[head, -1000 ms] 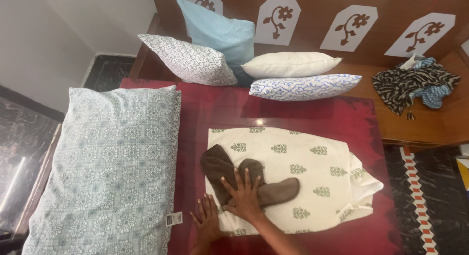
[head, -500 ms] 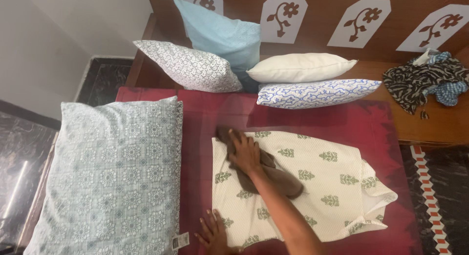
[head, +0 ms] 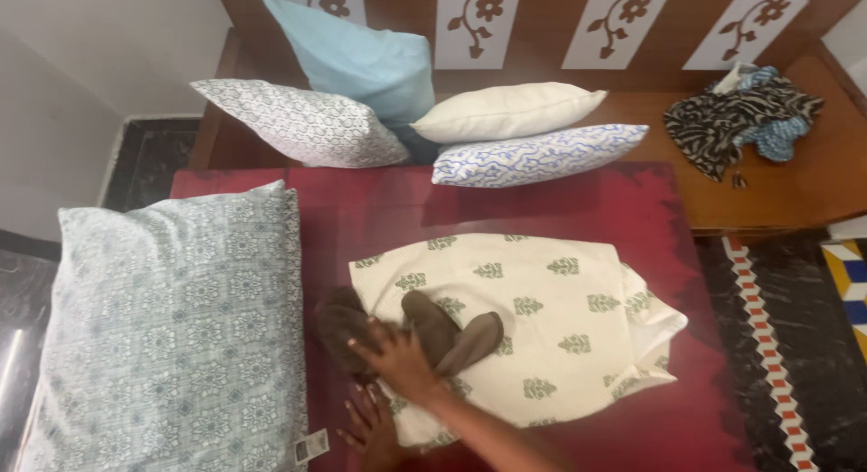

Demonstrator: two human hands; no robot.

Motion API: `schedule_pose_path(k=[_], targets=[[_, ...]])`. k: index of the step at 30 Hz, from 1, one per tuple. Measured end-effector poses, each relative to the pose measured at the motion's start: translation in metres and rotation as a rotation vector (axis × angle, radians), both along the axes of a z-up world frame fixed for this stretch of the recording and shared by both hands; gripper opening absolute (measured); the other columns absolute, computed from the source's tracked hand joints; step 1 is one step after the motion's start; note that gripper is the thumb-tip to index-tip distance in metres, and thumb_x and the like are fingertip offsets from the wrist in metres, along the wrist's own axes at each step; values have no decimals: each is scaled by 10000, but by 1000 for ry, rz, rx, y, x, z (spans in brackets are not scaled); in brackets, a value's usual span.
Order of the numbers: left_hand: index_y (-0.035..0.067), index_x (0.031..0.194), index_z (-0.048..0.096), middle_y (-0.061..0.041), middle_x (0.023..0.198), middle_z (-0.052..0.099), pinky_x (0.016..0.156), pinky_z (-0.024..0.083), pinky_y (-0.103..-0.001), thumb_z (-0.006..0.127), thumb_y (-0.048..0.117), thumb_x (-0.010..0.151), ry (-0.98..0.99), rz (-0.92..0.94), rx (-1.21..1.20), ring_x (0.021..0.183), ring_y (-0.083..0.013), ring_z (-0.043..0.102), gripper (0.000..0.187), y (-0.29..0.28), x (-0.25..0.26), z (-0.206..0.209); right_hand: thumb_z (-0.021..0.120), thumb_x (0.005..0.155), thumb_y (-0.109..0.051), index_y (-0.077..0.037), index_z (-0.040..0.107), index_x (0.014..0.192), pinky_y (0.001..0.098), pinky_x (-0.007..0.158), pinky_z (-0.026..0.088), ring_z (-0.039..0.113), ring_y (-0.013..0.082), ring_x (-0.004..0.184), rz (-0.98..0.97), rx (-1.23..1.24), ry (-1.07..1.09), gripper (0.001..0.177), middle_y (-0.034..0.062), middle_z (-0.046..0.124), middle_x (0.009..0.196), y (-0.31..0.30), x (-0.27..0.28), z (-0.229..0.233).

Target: The person arranges several pillows on a bed and then uses a small brown cloth to wipe the surface of a light-colored pillowcase.

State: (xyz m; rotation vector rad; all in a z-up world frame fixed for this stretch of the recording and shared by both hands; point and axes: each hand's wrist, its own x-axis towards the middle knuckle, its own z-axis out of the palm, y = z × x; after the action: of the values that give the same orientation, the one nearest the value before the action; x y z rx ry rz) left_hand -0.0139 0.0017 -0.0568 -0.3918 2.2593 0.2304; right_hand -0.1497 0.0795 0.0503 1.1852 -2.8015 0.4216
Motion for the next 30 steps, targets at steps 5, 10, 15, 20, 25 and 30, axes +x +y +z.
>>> schedule_pose_path(k=[5, 10, 15, 20, 25, 30], targets=[[117, 1569, -272, -265, 1627, -363, 1096, -67, -820, 943, 751, 514, 121, 94, 157, 1495, -537, -268, 1729, -2, -3, 18, 677, 988, -210, -140, 789, 1049, 394, 832, 593, 721, 207, 837, -393, -176, -171, 145, 107, 750, 924, 123, -59, 52], [199, 1564, -251, -202, 1642, -353, 1141, -45, -795, 943, 752, 500, 87, 113, 84, 1529, -489, -265, 1692, 4, -10, 32, 582, 1065, -298, -52, 688, 1178, 493, 802, 529, 667, 319, 923, -1074, 113, 72, 291, 160, 690, 1075, 282, -113, 33], [175, 1585, -254, -258, 1646, -348, 1134, -68, -795, 954, 737, 529, 51, 98, 104, 1523, -508, -264, 1700, 2, -7, 35, 768, 810, -107, -87, 607, 1425, 481, 754, 538, 676, 336, 916, -1133, -168, 127, 635, 177, 694, 1050, 298, -115, 39], [148, 1562, -266, -256, 1644, -345, 1109, -39, -806, 944, 739, 536, 112, 73, 119, 1503, -539, -268, 1693, -2, 1, 19, 628, 916, -410, -167, 667, 1300, 416, 880, 575, 733, 265, 932, -826, -273, -471, 456, 98, 756, 1042, 171, -39, 51], [153, 1550, -273, -242, 1645, -335, 1125, -13, -811, 901, 805, 505, 163, 45, 53, 1518, -524, -268, 1702, 4, 3, 6, 699, 940, -487, -212, 416, 1547, 488, 1028, 441, 521, 345, 1313, -326, 91, -403, 724, 205, 441, 1554, 77, 45, 19], [146, 1543, -284, -272, 1609, -368, 1090, -23, -828, 882, 841, 545, 173, 13, 112, 1487, -563, -259, 1685, -3, 5, 2, 519, 1087, -524, -368, 351, 1626, 374, 784, 625, 688, 255, 1057, -411, 148, -564, 586, 181, 412, 1545, 154, 32, -8]])
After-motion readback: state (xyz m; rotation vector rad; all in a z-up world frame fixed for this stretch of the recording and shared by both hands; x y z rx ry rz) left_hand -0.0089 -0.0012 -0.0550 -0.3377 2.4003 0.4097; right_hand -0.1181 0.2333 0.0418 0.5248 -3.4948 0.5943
